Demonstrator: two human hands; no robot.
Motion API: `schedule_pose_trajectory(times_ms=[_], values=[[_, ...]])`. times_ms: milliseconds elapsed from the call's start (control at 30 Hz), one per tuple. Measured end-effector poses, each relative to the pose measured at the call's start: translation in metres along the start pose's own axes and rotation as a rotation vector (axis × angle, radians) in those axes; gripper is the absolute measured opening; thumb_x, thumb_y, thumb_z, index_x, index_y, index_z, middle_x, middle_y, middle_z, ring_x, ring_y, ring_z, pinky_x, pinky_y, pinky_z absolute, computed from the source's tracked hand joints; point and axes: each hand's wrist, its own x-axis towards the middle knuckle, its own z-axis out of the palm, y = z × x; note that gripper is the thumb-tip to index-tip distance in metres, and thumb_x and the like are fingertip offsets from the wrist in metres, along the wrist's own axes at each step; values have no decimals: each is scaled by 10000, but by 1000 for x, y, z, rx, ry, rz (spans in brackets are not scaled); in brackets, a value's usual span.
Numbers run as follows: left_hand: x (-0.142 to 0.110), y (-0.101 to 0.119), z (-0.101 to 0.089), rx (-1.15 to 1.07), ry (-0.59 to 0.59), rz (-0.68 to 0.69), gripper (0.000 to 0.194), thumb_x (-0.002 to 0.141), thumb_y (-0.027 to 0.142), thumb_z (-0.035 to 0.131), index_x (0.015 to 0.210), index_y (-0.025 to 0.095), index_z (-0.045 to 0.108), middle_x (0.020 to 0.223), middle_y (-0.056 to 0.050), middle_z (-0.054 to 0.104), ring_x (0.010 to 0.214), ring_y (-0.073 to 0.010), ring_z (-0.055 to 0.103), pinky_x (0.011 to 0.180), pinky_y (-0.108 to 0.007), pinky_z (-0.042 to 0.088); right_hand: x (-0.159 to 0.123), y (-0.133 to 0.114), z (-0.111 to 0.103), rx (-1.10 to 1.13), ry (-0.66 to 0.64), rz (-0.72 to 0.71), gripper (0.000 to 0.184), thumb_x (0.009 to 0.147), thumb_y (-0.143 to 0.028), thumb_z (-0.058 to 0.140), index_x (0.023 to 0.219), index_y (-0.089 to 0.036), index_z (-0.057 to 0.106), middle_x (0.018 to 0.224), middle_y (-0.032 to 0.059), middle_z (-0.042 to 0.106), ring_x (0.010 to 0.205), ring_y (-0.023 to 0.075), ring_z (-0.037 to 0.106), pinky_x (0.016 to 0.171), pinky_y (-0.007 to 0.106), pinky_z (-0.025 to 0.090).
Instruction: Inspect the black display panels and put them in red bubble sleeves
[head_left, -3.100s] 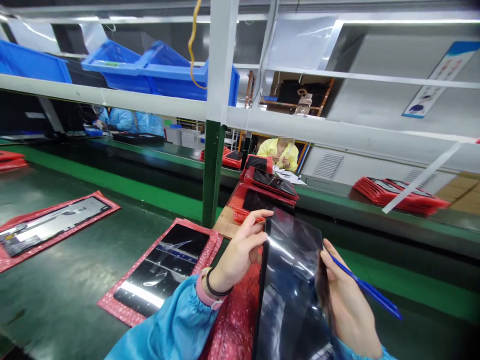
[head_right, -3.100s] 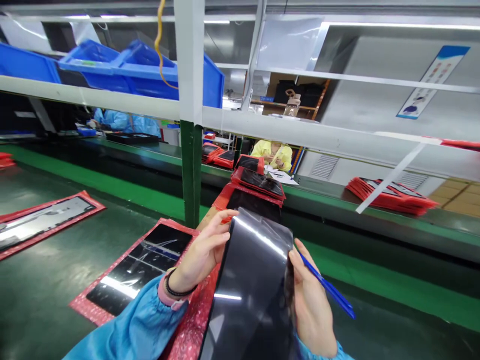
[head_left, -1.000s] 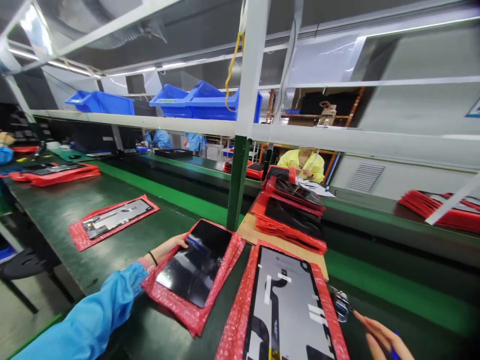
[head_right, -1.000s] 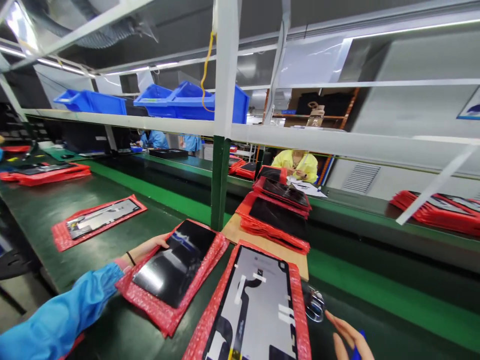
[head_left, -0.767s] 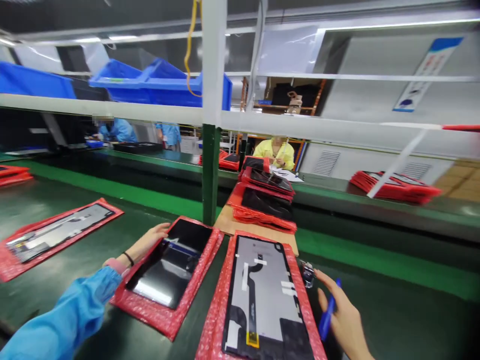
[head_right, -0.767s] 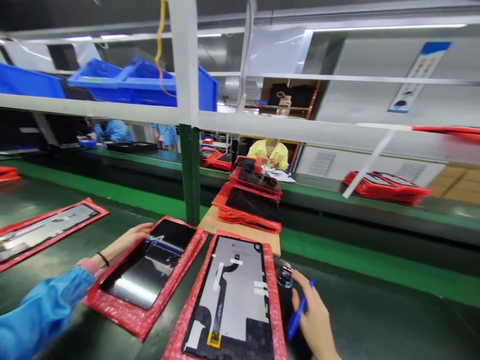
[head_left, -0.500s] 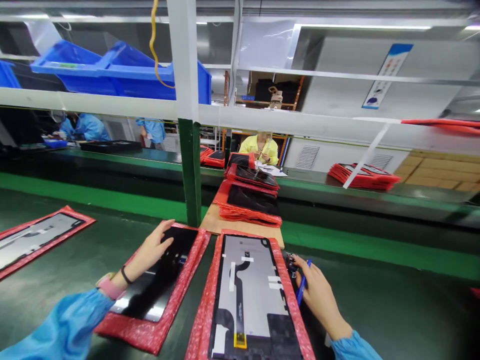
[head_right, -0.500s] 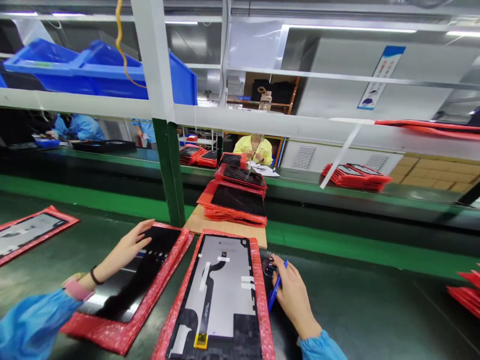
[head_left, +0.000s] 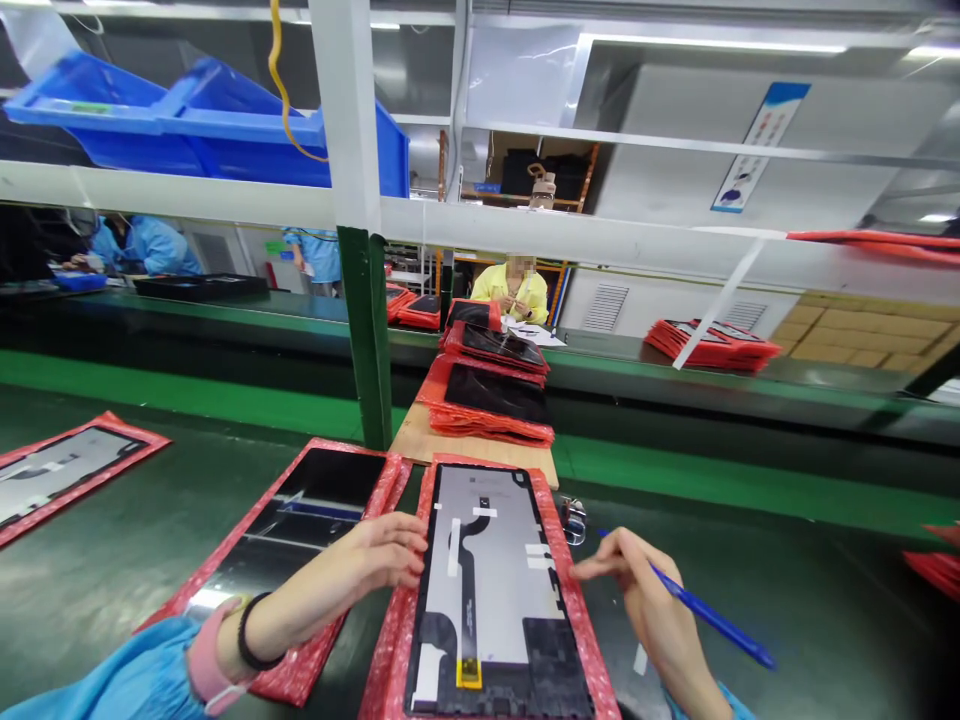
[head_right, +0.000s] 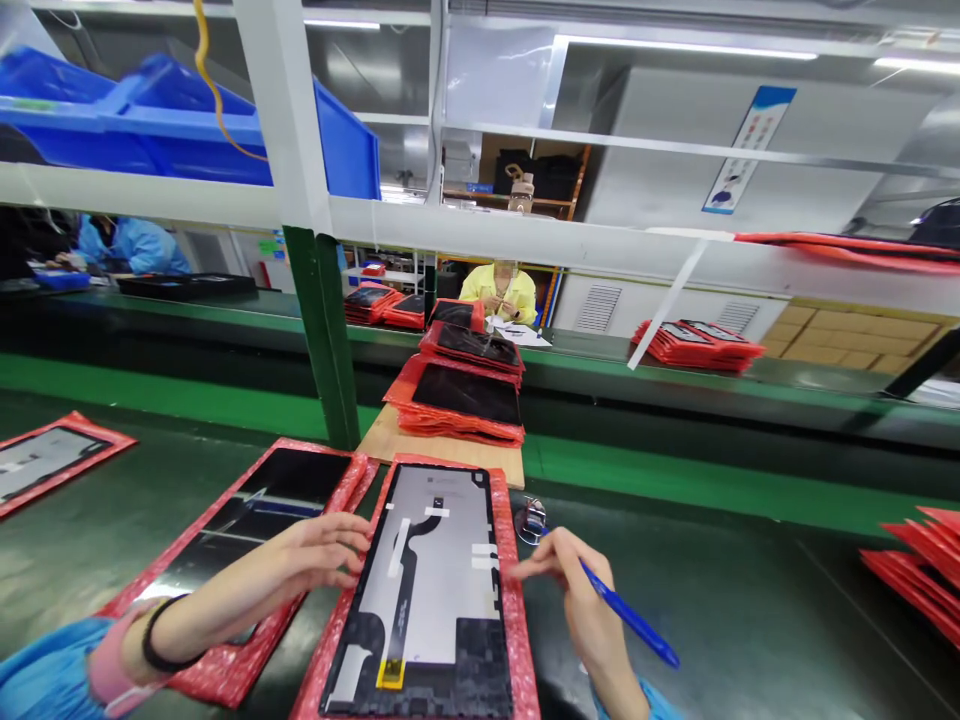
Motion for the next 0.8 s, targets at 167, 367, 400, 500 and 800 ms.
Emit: schedule_pose_trajectory(times_ms=[167,367,400,500,800], values=[[-7,7,10,-88,66,-112,308,662,68,722,957,151,687,1031,-65,644,870,-188,637,880,-384,494,-15,-24,31,402,-293,198,453,868,-666,441,950,-234,546,629,11,675,488,153,604,409,205,381],[-5,12,11,-151,61,-120,355,636,24,704,972,129,663,992,-88,684,895,-187,628,860,-357,480,-17,-16,49,8,-173,103,399,803,-477,651,602,-222,419,432,-58,502,390,85,407,459,218,311],[-4,13,12,-158,67,-131,361,633,16,700,973,126,655,959,-86,692,880,-182,631,847,-349,479,-17,-12,50,-53,-155,95,414,793,-472,648,577,-231,389,415,-68,454,379,88,390,444,224,282],[-2,14,15,-190,93,-153,387,627,4,682,991,121,621,880,-78,706,838,-172,644,821,-334,476,-19,-2,53,-170,-129,67,419,764,-435,636,534,-244,343,434,-72,393,378,86,333,423,242,210],[2,14,17,-200,128,-173,491,621,16,655,1086,109,529,921,-109,718,793,-167,664,791,-321,486,-19,-16,55,-266,-221,43,339,719,-345,644,526,-238,386,452,-72,392,446,104,341,476,255,239]])
